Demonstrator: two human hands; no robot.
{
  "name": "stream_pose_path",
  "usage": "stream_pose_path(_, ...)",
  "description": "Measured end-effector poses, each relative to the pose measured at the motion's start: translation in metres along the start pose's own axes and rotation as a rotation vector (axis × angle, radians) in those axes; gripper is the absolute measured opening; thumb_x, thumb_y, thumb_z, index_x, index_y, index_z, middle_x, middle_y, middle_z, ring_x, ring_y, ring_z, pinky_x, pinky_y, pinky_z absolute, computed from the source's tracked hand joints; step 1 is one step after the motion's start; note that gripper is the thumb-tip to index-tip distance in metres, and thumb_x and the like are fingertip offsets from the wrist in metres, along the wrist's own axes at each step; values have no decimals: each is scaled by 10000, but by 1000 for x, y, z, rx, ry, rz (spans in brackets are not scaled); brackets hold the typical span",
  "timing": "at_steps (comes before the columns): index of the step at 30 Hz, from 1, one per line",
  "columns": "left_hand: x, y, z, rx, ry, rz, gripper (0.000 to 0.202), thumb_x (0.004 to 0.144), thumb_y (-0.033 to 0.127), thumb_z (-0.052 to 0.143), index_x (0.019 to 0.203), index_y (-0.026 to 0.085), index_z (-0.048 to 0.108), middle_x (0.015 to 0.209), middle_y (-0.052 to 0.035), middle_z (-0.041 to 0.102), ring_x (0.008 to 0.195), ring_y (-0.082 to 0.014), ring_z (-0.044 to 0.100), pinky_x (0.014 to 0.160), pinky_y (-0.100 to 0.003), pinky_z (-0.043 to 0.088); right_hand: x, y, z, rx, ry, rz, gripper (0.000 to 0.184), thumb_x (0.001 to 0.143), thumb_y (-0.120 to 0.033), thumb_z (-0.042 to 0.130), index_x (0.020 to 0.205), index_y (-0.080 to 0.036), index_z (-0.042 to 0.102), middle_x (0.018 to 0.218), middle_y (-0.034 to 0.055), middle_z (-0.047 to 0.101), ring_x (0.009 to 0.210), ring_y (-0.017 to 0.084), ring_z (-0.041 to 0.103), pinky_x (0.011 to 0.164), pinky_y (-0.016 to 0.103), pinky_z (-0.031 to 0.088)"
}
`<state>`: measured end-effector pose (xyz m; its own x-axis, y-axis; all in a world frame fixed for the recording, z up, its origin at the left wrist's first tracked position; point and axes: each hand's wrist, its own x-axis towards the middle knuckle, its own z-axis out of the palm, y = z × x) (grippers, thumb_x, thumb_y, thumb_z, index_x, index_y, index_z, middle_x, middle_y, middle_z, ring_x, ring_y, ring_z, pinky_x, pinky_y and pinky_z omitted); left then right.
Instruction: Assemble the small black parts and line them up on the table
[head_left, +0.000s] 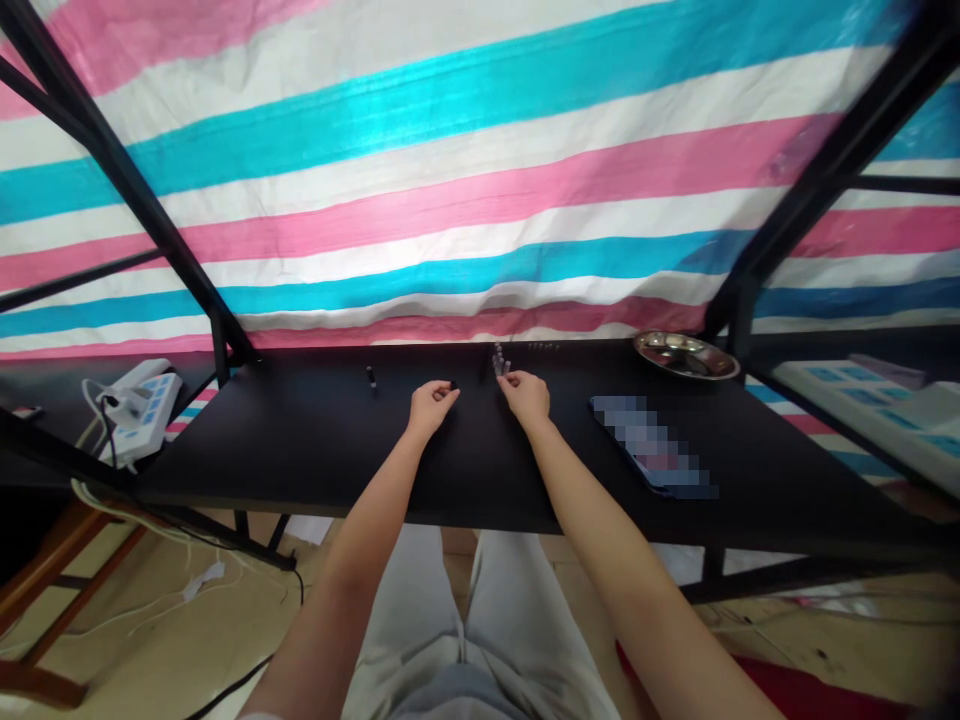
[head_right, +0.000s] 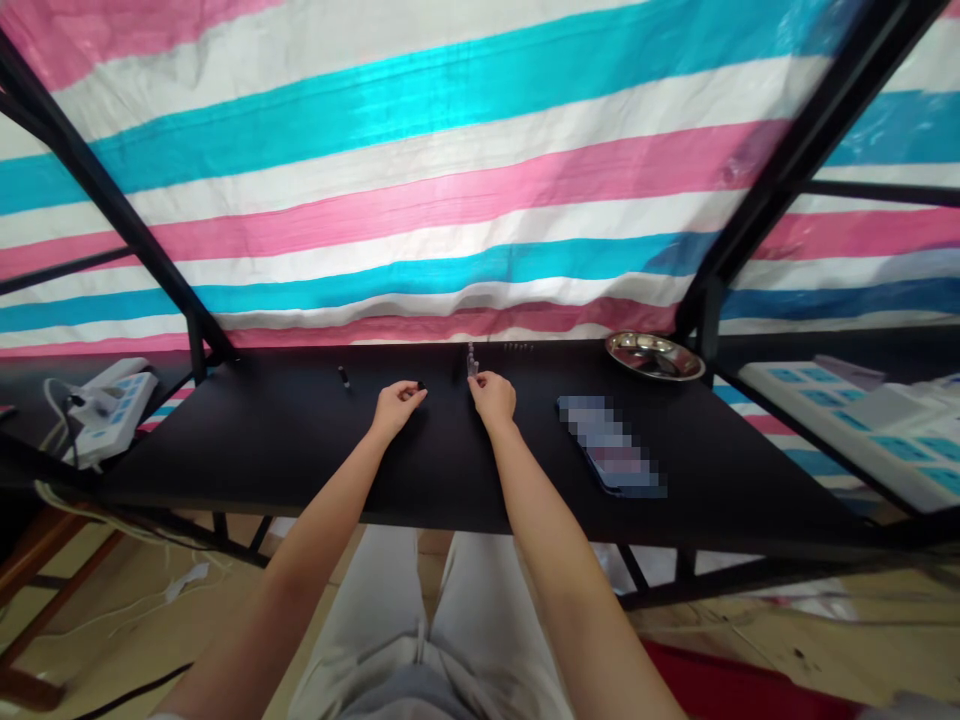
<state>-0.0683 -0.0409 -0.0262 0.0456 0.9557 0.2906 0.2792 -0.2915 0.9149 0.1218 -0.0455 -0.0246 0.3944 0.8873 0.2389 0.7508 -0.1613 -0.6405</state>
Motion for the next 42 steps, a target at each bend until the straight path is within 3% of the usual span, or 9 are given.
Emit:
stream_pose_path(10,3,9,10,62,-51,17,218,658,285,629,796,121,672,664,-32,621,554,-97,510,601,-240,433,4,-1,4,-125,-71,-7,273,782,-394,511,900,-226,691,847,54,689,810,202,617,698,284,417)
stream_pose_path(17,24,16,34,241,-79,16,192,670,233,641,826,130,682,719,-56,664,638,-134,580,670,-256,449,5,-3,2,-137,-75,-13,278,782,-392,513,905,-218,691,868,64,690,818,210,618,704,294,422)
stream_pose_path(24,39,14,53,389,-86,-6,220,687,283,634,864,163,688,800,-55,682,746,-167,609,721,-269,441,5,-4,0,-131,-78,-12,278,778,-390,519,901,-210,690,870,65,690,824,219,618,705,297,422)
stream_pose_path(42,38,21,62,590,-112,-51,220,714,336,612,888,220,680,867,-24,670,880,-181,576,812,-302,385,5,-1,-2,-161,-146,-44,318,774,-368,521,1002,-180,639,904,78,670,866,203,604,741,277,416)
